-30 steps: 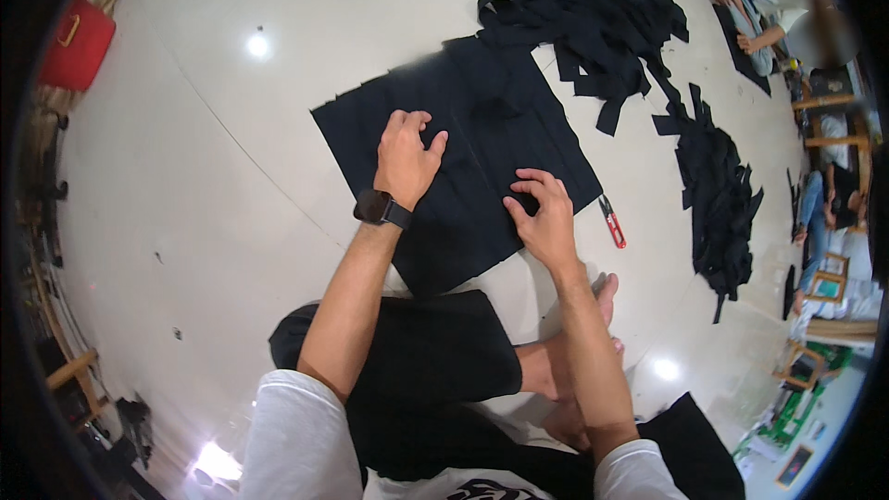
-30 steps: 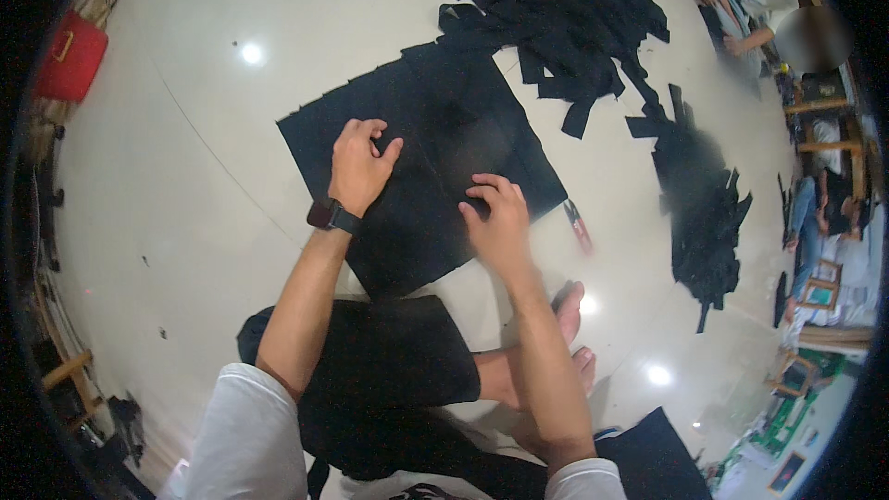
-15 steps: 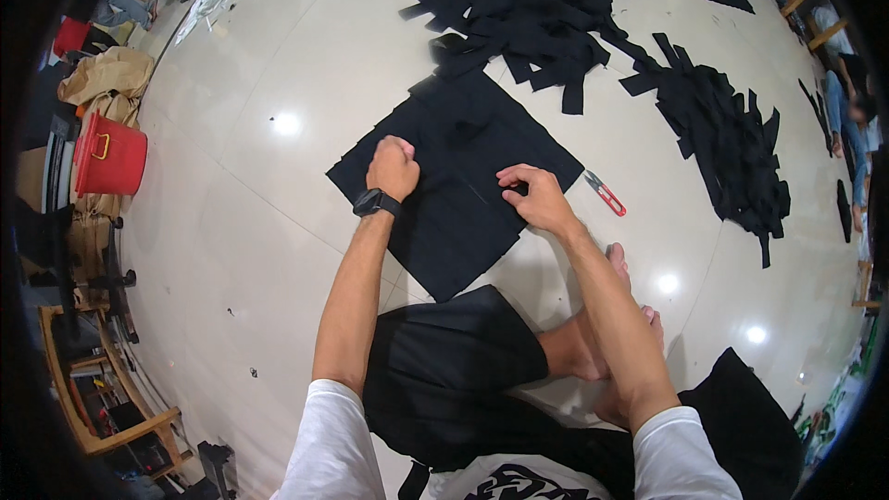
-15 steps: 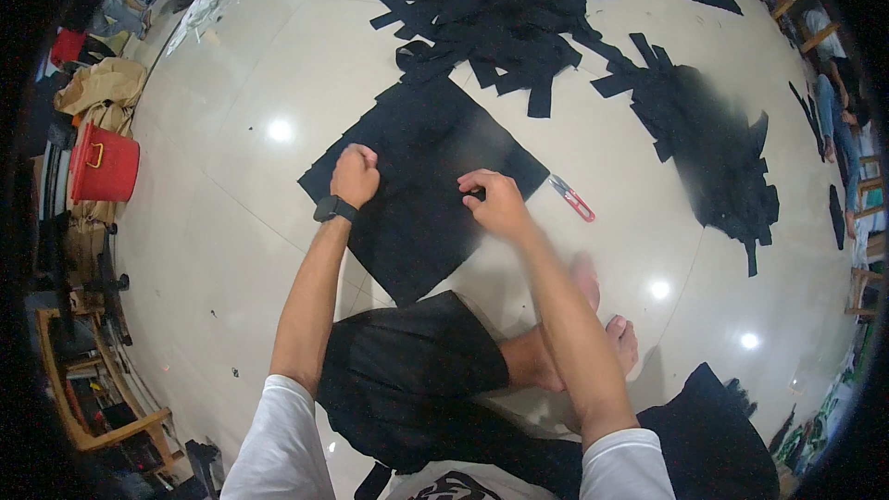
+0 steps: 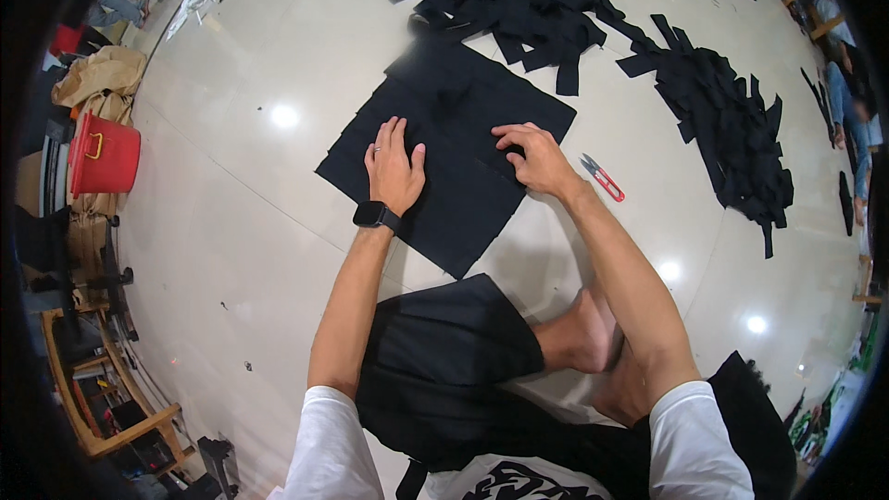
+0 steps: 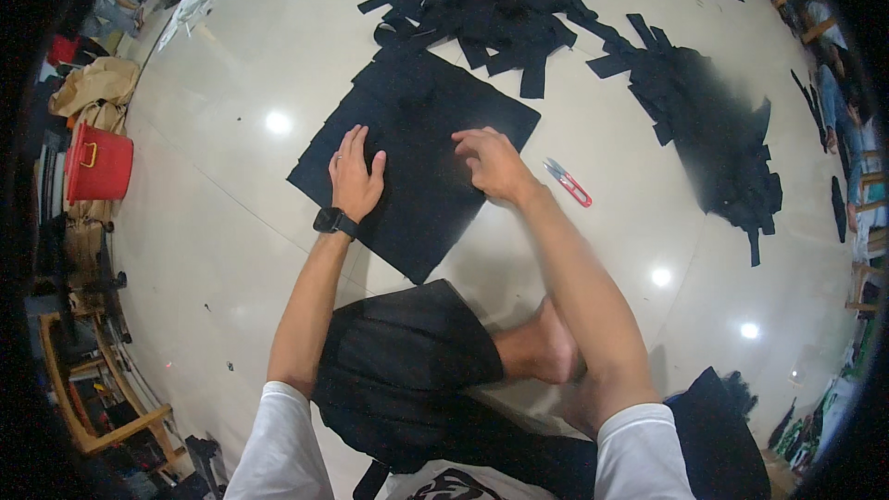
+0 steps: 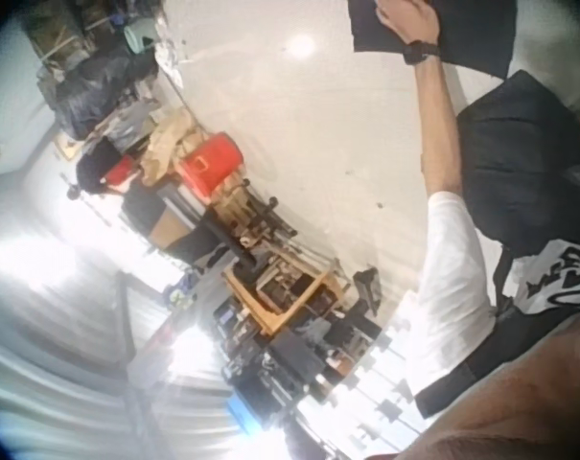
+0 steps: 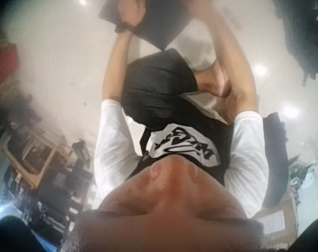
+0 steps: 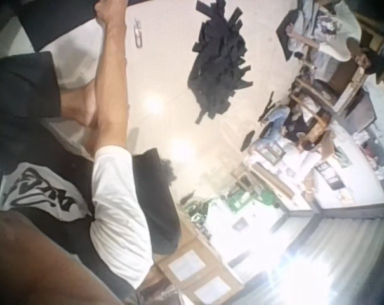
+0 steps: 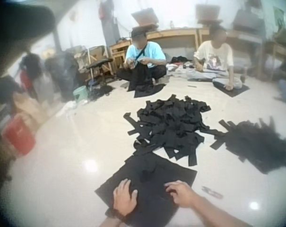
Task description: The person sits on the floor and uses a utility knife to cut strips from a large piece of black fabric. They repeatedly align the fabric, cut along the edge, and set the cut strips aside.
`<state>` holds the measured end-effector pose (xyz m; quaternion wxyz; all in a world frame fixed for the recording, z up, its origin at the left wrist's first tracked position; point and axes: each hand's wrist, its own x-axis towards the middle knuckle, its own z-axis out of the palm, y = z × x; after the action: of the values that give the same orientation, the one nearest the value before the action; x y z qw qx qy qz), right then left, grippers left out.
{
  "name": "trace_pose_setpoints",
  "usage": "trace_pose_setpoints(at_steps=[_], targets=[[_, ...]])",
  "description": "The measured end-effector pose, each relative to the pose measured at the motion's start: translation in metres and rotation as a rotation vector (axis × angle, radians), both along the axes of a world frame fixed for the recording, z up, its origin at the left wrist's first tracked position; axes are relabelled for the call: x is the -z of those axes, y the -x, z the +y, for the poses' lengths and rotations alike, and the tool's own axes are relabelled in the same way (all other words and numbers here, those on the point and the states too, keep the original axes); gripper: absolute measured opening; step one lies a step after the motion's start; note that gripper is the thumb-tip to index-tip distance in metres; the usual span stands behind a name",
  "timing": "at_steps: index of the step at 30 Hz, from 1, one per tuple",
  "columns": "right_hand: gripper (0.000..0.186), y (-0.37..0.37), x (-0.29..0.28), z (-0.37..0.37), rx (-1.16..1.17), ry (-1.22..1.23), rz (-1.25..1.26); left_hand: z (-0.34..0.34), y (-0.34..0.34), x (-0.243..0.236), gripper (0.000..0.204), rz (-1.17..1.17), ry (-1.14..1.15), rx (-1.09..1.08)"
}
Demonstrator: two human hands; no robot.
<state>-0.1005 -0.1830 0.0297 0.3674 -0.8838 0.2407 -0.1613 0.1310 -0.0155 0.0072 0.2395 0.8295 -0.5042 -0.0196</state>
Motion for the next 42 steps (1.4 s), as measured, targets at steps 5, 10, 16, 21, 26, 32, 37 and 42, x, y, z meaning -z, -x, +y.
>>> trace_pose_setpoints(at_steps=[5, 10, 16, 21, 26, 32, 37, 42], targets=[[0.019, 0.027, 0.003, 0.055, 0.307, -0.042, -0.137, 0.011, -0.007, 0.008, 0.072, -0.04, -0.183, -0.071], [0.021, 0.06, 0.009, 0.102, 0.524, -0.514, 0.034, 0.011, 0.061, -0.025, 0.076, 0.137, -0.052, 0.198], [0.025, 0.054, 0.005, 0.109, 0.506, -0.631, 0.206, 0.033, 0.096, -0.012, 0.074, 0.141, -0.234, 0.386], [0.025, 0.047, 0.006, 0.121, 0.608, -0.763, 0.034, 0.035, 0.094, -0.01, 0.076, 0.206, -0.233, 0.408], [0.025, 0.034, -0.002, 0.132, 0.723, -0.853, -0.018, 0.036, 0.096, -0.012, 0.076, 0.223, -0.267, 0.396], [0.023, 0.015, -0.017, 0.137, 0.88, -0.941, -0.102, 0.033, 0.097, -0.016, 0.075, 0.251, -0.295, 0.406], [0.014, 0.012, -0.014, 0.133, 0.917, -0.941, -0.107, 0.034, 0.097, -0.013, 0.076, 0.251, -0.242, 0.394], [0.01, 0.024, -0.015, 0.129, 0.887, -1.107, -0.124, 0.034, 0.096, -0.007, 0.079, 0.242, -0.256, 0.392]])
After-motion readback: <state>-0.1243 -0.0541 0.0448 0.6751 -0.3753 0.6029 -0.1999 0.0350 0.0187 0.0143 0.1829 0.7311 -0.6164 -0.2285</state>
